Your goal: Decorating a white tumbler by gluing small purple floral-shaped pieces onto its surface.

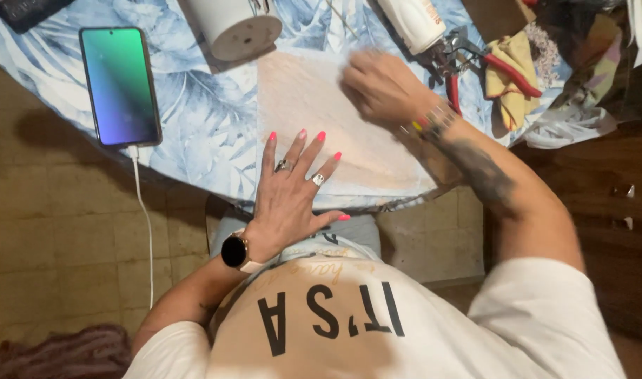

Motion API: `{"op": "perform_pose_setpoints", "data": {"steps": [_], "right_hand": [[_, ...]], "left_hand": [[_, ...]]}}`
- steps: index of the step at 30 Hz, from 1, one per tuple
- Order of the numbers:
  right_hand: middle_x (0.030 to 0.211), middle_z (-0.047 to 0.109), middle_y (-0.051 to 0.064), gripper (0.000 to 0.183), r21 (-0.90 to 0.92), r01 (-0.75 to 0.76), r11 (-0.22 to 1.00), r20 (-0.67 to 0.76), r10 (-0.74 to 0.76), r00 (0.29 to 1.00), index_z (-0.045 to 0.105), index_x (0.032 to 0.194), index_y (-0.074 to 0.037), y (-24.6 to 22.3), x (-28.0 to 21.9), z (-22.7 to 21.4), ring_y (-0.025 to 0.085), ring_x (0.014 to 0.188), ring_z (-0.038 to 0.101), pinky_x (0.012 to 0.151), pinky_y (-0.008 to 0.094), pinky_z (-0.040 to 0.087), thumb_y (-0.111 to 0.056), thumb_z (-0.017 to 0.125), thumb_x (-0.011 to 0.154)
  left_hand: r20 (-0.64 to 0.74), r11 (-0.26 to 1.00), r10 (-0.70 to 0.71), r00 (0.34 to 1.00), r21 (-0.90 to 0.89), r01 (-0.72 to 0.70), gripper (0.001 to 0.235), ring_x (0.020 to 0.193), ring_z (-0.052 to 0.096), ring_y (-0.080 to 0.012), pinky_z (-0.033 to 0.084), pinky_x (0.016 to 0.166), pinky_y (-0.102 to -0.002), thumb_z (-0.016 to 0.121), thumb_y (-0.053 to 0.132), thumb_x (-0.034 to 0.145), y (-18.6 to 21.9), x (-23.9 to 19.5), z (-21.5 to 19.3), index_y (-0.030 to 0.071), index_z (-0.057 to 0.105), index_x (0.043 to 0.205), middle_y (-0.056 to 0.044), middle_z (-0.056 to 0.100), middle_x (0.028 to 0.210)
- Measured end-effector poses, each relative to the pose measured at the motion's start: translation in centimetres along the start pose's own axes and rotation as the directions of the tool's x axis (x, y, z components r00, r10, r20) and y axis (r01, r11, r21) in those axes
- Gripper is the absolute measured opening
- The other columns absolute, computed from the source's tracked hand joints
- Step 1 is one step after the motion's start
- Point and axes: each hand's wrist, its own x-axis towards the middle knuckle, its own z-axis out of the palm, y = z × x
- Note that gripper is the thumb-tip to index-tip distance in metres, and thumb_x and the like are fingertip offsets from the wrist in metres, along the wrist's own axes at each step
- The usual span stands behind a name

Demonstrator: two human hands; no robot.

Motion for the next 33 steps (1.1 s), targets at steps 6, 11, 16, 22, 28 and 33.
{"op": "perform_pose_setpoints", "data": {"steps": [6, 11, 16, 22, 28, 33], "right_hand": [[0.065, 0.039, 0.008, 0.010, 0.001, -0.129, 0.992, 0.054, 0.129, 0.990, 0.045, 0.072, -0.004, -0.4, -9.7, -2.0, 0.024, 0.056, 0.040, 0.048, 0.035, 0.034, -0.003, 0.047, 0.082], [0.068, 0.041, 0.007, 0.013, 0.007, -0.120, 0.993, -0.009, 0.120, 0.993, 0.046, 0.073, -0.005, -0.1, -4.9, 0.3, 0.022, 0.058, 0.038, 0.052, 0.032, 0.032, -0.006, 0.044, 0.085], [0.067, 0.040, 0.006, 0.019, 0.035, 0.009, 0.999, -0.111, -0.005, 0.994, 0.041, 0.068, -0.005, 0.9, 2.8, 2.4, 0.020, 0.055, 0.038, 0.048, 0.031, 0.034, -0.006, 0.044, 0.086], [0.070, 0.046, 0.005, 0.020, -0.005, -0.024, 1.000, 0.161, 0.024, 0.987, 0.049, 0.078, -0.006, 1.3, -4.9, 0.5, 0.016, 0.057, 0.040, 0.054, 0.026, 0.037, -0.014, 0.036, 0.090], [0.068, 0.042, 0.006, 0.007, -0.147, -0.142, 0.979, -0.008, 0.142, 0.990, 0.049, 0.075, -0.011, 1.0, -10.5, 0.5, 0.026, 0.064, 0.051, 0.058, 0.034, 0.042, -0.016, 0.051, 0.078], [0.068, 0.041, 0.009, 0.012, -0.045, 0.005, 0.999, -0.217, -0.015, 0.976, 0.049, 0.074, -0.007, 1.9, -2.1, 4.0, 0.029, 0.061, 0.048, 0.055, 0.036, 0.041, -0.016, 0.051, 0.082]], "left_hand": [[0.027, 0.999, 0.010, 1.000, 0.046, -0.012, 0.080, 0.126, 0.022, -0.0304, 0.004, 0.102, -0.054, 0.042, 0.075, 0.064, -0.2, -0.1, 0.2, 0.023, 0.042, 0.125, -0.011, 0.029, 0.136], [0.061, 0.998, 0.006, 0.998, 0.059, -0.010, 0.081, 0.127, 0.022, -0.0305, 0.002, 0.103, -0.053, 0.037, 0.076, 0.065, -0.2, 0.0, 0.2, 0.024, 0.039, 0.126, -0.011, 0.027, 0.137], [0.025, 0.999, 0.004, 1.000, 0.048, -0.005, 0.080, 0.126, 0.024, -0.0306, 0.005, 0.102, -0.053, 0.044, 0.074, 0.063, 0.1, 0.0, -0.2, 0.022, 0.042, 0.124, -0.011, 0.031, 0.135], [0.037, 0.999, 0.002, 0.999, 0.046, -0.004, 0.080, 0.125, 0.024, -0.0315, 0.006, 0.102, -0.054, 0.044, 0.074, 0.063, 0.0, 0.0, 0.0, 0.022, 0.041, 0.124, -0.013, 0.030, 0.135], [0.032, 0.994, 0.003, 0.999, -0.106, 0.001, 0.081, 0.125, 0.023, -0.0329, 0.003, 0.102, -0.055, 0.057, 0.064, 0.060, -0.2, 0.0, -0.1, 0.018, 0.040, 0.125, -0.014, 0.032, 0.131], [0.026, 0.995, -0.004, 1.000, -0.103, 0.006, 0.081, 0.125, 0.022, -0.0315, 0.003, 0.103, -0.055, 0.054, 0.067, 0.060, -0.2, 0.0, 0.3, 0.019, 0.041, 0.124, -0.013, 0.032, 0.132]]}}
